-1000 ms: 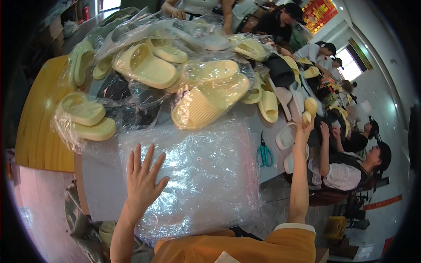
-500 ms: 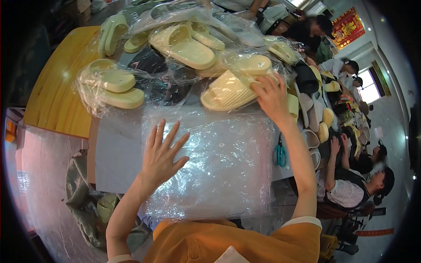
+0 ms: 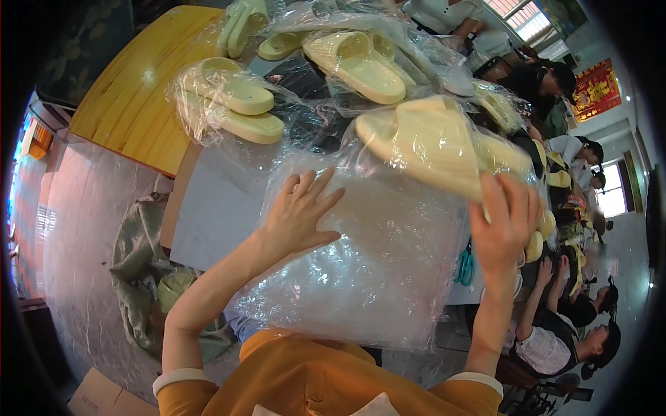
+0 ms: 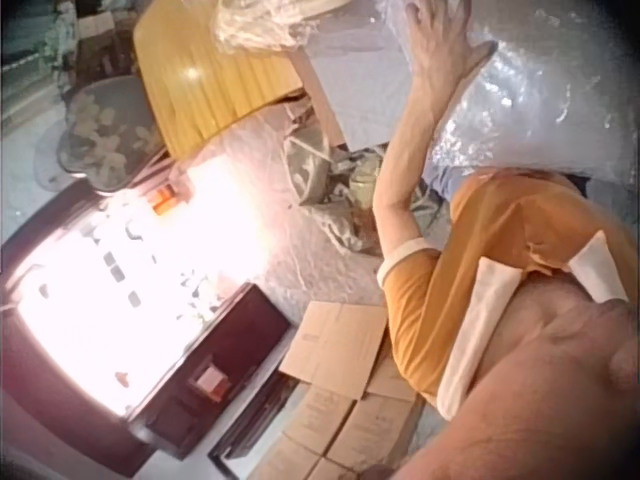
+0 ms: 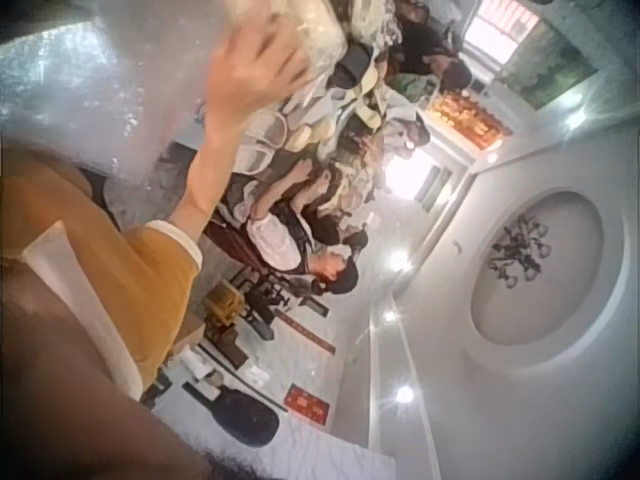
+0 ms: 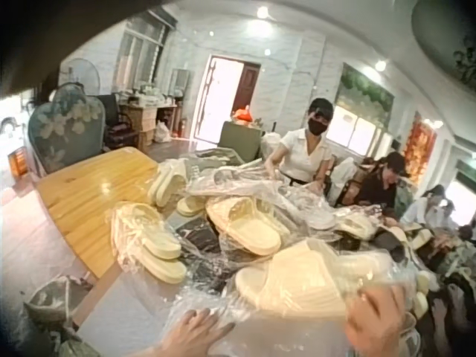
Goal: The person packages pairs of slippers into plastic bags by hand, taking slippers from a sack and the table.
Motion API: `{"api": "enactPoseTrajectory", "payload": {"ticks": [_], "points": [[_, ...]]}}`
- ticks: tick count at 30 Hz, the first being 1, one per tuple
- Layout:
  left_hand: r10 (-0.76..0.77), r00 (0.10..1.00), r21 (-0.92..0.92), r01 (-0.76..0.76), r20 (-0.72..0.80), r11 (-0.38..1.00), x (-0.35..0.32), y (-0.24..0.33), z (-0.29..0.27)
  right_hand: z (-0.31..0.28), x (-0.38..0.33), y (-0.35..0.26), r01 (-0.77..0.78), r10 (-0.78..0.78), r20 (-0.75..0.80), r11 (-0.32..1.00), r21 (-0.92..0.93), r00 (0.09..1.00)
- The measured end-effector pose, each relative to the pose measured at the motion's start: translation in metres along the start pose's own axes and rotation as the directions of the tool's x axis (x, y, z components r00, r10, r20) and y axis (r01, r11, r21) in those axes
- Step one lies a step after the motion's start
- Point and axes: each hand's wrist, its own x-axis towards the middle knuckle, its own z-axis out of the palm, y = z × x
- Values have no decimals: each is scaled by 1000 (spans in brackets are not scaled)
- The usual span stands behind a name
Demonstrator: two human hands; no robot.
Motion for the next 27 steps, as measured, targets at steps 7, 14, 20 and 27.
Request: {"api": "enactPoseTrajectory", "payload": {"ticks": [7,14,20,27], "points": [[-383,920,-845,143,-77,515,2,-38,23,-26,-84,-97,30,-59,144,980,196,988],[-409,861,-949,313,302,-41,3,-57,-7,-20,-122,-134,0,-95,237,928,373,967],[-564,740,-876,479,366,60,14,-51,-10,-20,-126,-143,58,-112,122,923,380,986],[-681,713,-901,390,166,189,11,-49,4,-18,-142,-148,81,-243,213,818,570,946]]}}
